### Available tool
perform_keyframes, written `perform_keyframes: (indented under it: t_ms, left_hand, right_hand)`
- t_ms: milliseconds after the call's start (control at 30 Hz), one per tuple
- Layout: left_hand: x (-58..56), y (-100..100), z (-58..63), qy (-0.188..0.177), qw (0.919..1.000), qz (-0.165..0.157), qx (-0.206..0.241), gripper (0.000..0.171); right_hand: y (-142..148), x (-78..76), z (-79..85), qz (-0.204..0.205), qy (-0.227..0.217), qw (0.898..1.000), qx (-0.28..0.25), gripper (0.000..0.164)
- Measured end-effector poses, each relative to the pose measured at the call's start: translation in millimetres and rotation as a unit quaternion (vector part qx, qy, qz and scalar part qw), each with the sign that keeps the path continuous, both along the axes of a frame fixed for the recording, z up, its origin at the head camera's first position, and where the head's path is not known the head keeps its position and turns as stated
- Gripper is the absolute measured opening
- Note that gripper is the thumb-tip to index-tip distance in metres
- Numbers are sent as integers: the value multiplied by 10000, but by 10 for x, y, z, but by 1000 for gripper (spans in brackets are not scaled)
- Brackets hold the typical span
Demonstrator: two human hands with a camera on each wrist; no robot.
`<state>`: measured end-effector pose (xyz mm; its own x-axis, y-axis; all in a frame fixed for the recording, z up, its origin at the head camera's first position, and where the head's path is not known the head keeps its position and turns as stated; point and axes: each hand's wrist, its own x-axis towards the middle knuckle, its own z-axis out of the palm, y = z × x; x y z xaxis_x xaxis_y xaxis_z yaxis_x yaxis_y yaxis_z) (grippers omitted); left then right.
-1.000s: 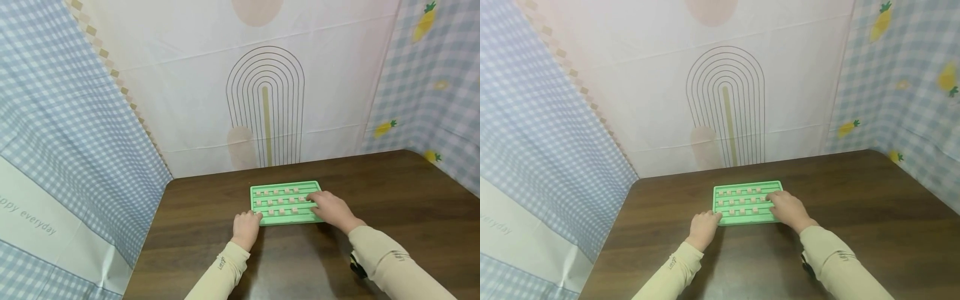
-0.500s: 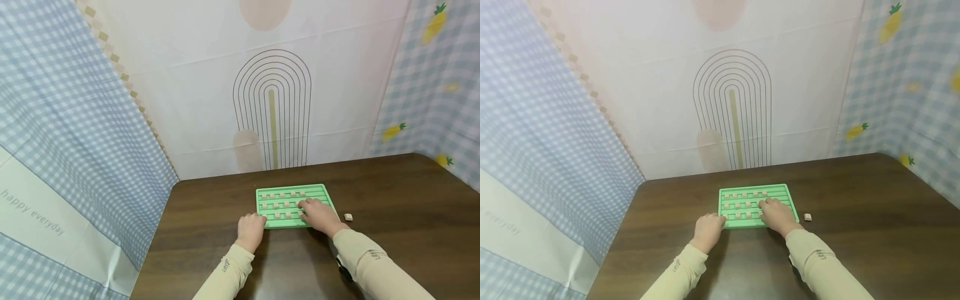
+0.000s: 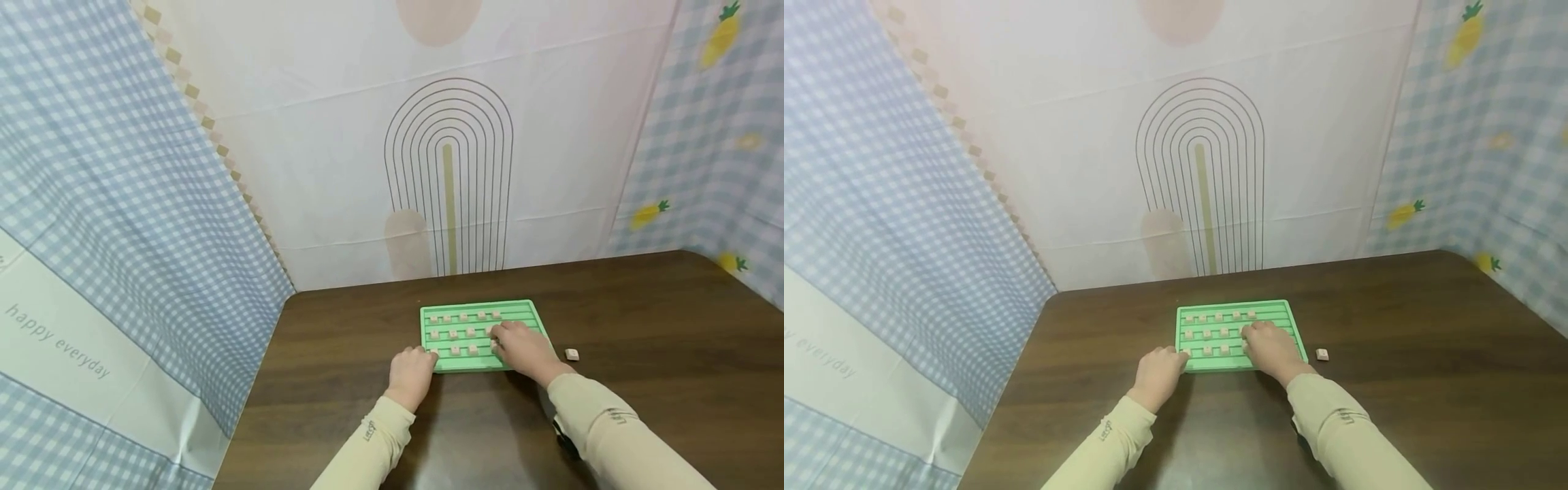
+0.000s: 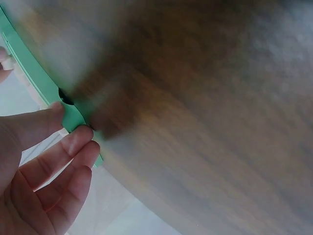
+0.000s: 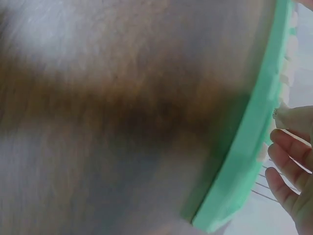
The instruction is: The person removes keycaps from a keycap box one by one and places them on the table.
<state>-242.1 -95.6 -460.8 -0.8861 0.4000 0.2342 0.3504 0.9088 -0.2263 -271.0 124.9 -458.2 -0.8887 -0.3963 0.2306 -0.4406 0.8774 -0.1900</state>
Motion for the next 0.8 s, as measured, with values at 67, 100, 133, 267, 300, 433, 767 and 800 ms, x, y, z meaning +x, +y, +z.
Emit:
perform_keyframes:
  t_ms: [67,100,133,267,300,433,767,800]
  left_hand:
    - [-5,12,7,9,10000,-15,25,16]
    - [-7,19,12,16,10000,-28,40,16]
    - [-10,24,11,2,10000,-34,44,16]
    - [-13,28,1,-118,9999,-19,19,16]
    - [-12,24,-4,-147,9999,-15,10,16]
    - [-12,4,-19,-107,9999,-53,-41,16]
    - [-17,-19,-50,17,10000,-91,3,15]
    - [-19,-19,-55,16,9999,-114,14,15]
  right_hand:
    - [77,-3,74,-91,-91,9998,-125,9]
    - [130,-2,118,-151,-123,9997,-177,10]
    - [192,0,163,-205,-148,9994,-225,10]
    - [524,36,294,-410,-131,9981,-452,19]
    - [629,49,307,-472,-120,9975,-514,21]
    - [1065,116,276,-806,-274,9939,-702,24]
    - [1494,210,-29,-844,-1143,9892,-374,14]
    - [1475,210,-47,-820,-1117,9896,-392,13]
